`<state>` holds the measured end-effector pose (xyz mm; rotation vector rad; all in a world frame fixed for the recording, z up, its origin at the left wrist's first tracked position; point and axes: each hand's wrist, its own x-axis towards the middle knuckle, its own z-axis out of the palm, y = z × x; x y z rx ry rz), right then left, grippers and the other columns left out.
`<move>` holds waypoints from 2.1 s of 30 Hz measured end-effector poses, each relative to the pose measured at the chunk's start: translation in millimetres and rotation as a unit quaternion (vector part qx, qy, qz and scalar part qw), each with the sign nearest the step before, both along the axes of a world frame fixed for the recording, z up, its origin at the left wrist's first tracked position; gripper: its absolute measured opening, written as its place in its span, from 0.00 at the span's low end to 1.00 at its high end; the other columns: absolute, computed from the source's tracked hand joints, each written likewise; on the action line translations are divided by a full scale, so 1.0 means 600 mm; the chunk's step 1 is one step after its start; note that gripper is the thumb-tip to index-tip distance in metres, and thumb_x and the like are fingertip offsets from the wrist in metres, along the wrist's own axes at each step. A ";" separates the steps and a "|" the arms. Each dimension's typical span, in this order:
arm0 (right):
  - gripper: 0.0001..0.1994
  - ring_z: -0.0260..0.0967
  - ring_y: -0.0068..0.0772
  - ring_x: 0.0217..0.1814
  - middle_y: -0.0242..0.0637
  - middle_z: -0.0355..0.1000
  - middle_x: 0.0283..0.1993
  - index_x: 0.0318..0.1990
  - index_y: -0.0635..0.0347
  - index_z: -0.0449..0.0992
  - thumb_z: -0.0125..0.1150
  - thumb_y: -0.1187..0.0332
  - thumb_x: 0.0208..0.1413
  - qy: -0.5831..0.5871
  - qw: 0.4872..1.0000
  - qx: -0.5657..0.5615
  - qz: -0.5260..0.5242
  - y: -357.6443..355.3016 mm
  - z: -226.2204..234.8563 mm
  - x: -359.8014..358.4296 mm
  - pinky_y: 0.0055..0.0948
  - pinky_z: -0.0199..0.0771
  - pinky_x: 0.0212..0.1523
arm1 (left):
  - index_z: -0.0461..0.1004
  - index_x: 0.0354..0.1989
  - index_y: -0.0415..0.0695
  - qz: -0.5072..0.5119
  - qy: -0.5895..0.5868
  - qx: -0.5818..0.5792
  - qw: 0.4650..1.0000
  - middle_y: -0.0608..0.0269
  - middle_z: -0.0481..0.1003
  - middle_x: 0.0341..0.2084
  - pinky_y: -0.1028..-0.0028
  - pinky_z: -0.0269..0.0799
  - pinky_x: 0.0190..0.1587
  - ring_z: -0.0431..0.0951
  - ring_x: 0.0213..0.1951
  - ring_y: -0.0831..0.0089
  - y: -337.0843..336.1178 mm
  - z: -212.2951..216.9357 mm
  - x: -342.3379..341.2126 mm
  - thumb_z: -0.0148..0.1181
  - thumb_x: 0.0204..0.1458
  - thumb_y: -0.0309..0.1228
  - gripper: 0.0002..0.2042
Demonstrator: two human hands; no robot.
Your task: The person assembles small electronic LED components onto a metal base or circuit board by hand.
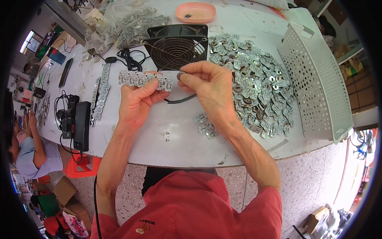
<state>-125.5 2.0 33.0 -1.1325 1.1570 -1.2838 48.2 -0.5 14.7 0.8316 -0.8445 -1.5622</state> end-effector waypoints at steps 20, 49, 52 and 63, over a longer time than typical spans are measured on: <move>0.08 0.73 0.25 0.26 0.43 0.74 0.27 0.34 0.73 0.75 0.60 0.79 0.44 -0.020 0.996 0.054 0.075 -0.003 -0.019 0.011 0.19 0.74 0.29 | 0.73 0.34 0.33 0.005 -0.003 0.044 0.999 0.57 0.76 0.27 0.69 0.79 0.34 0.78 0.30 0.69 0.004 -0.012 0.001 0.58 0.45 0.20 0.07; 0.08 0.71 0.24 0.26 0.39 0.74 0.30 0.36 0.68 0.75 0.60 0.77 0.47 -0.091 0.978 0.100 0.160 -0.010 -0.003 -0.001 0.19 0.75 0.29 | 0.71 0.37 0.32 -0.131 0.182 0.094 0.970 0.54 0.75 0.31 0.69 0.76 0.40 0.77 0.34 0.66 0.008 -0.034 0.014 0.51 0.52 0.27 0.09; 0.07 0.71 0.24 0.26 0.39 0.74 0.30 0.36 0.68 0.75 0.59 0.77 0.47 -0.082 0.981 0.086 0.155 -0.008 -0.002 0.000 0.19 0.75 0.29 | 0.71 0.36 0.33 -0.104 0.191 0.107 0.970 0.55 0.75 0.29 0.69 0.76 0.39 0.77 0.32 0.67 0.012 -0.033 0.008 0.51 0.53 0.27 0.09; 0.07 0.70 0.22 0.24 0.39 0.74 0.29 0.34 0.68 0.75 0.61 0.75 0.46 -0.014 0.992 0.058 0.113 -0.014 -0.004 -0.006 0.17 0.73 0.28 | 0.71 0.39 0.33 -0.047 0.035 -0.003 0.998 0.53 0.75 0.33 0.70 0.77 0.38 0.77 0.33 0.69 0.009 -0.023 0.002 0.54 0.50 0.23 0.09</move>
